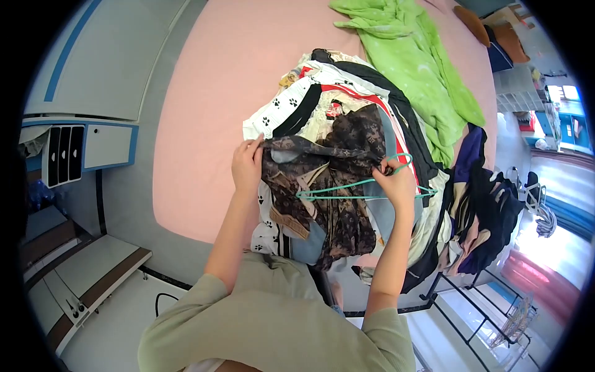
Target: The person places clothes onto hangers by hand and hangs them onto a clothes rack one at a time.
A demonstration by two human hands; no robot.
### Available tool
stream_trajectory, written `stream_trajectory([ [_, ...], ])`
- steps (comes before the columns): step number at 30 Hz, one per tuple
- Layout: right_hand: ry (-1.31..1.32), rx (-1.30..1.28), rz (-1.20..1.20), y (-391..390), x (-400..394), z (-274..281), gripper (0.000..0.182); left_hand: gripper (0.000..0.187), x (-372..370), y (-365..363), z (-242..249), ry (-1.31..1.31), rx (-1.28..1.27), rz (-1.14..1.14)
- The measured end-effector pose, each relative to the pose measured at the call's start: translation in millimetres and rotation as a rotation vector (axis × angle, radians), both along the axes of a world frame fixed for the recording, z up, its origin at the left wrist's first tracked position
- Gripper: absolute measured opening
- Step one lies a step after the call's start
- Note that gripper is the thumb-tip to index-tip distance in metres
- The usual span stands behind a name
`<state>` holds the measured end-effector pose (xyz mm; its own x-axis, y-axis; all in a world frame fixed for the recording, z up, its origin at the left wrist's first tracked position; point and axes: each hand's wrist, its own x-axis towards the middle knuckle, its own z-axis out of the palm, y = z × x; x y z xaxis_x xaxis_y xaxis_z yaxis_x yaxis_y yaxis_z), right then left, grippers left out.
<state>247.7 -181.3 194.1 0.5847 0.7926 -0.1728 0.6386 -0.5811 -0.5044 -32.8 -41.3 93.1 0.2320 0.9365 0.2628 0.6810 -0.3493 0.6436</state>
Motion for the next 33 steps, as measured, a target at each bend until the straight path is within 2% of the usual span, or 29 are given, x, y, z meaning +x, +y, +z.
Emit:
stream_trajectory([
  [3, -0.008, 0.044, -0.033, -34, -15, 21, 0.024, 0.029, 4, 2, 43, 0.053, -0.08, -0.002],
  [8, 0.097, 0.318, -0.188, -86, -39, 68, 0.024, 0.027, 9, -15, 97, -0.047, -0.116, -0.094],
  [10, 0.152, 0.439, -0.289, -105, -52, 92, 0.026, 0.025, 17, -25, 107, -0.411, -0.33, -0.125],
  [11, 0.135, 0.458, -0.31, -118, -56, 98, 0.026, 0.025, 23, -32, 117, -0.419, -0.32, -0.156],
  [13, 0.215, 0.667, -0.352, -138, -67, 112, 0.025, 0.026, 38, -48, 161, -0.621, -0.526, -0.236],
  [18, 0.274, 0.953, -0.582, -191, -105, 133, 0.032, 0.027, 76, -62, 189, -0.792, -0.577, -0.453],
  [19, 0.255, 0.971, -0.603, -200, -112, 136, 0.032, 0.028, 80, -69, 198, -0.856, -0.634, -0.481],
  [21, 0.14, 1.06, -0.776, -218, -125, 139, 0.034, 0.028, 83, -85, 215, -0.818, -0.616, -0.541],
  [24, 0.055, 1.158, -0.892, -244, -135, 139, 0.035, 0.025, 86, -118, 247, -0.857, -0.736, -0.678],
  [25, 0.006, 1.184, -0.936, -252, -139, 141, 0.036, 0.021, 94, -125, 247, -0.943, -0.661, -0.778],
  [27, -0.053, 1.189, -0.934, -268, -147, 150, 0.037, 0.015, 93, -133, 250, -0.747, -0.654, -0.835],
  [29, -0.281, 1.08, -0.907, -279, -158, 163, 0.037, 0.012, 83, -154, 278, -0.727, -0.626, -0.886],
  [31, -0.347, 1.063, -0.944, -289, -166, 163, 0.036, 0.01, 77, -171, 298, -0.531, -0.405, -0.905],
  [32, -0.384, 1.005, -0.96, -292, -171, 163, 0.035, 0.01, 81, -181, 291, -0.614, -0.081, -0.927],
  [33, -0.418, 0.947, -0.975, -293, -176, 165, 0.034, 0.01, 81, -191, 293, -0.614, -0.083, -0.949],
])
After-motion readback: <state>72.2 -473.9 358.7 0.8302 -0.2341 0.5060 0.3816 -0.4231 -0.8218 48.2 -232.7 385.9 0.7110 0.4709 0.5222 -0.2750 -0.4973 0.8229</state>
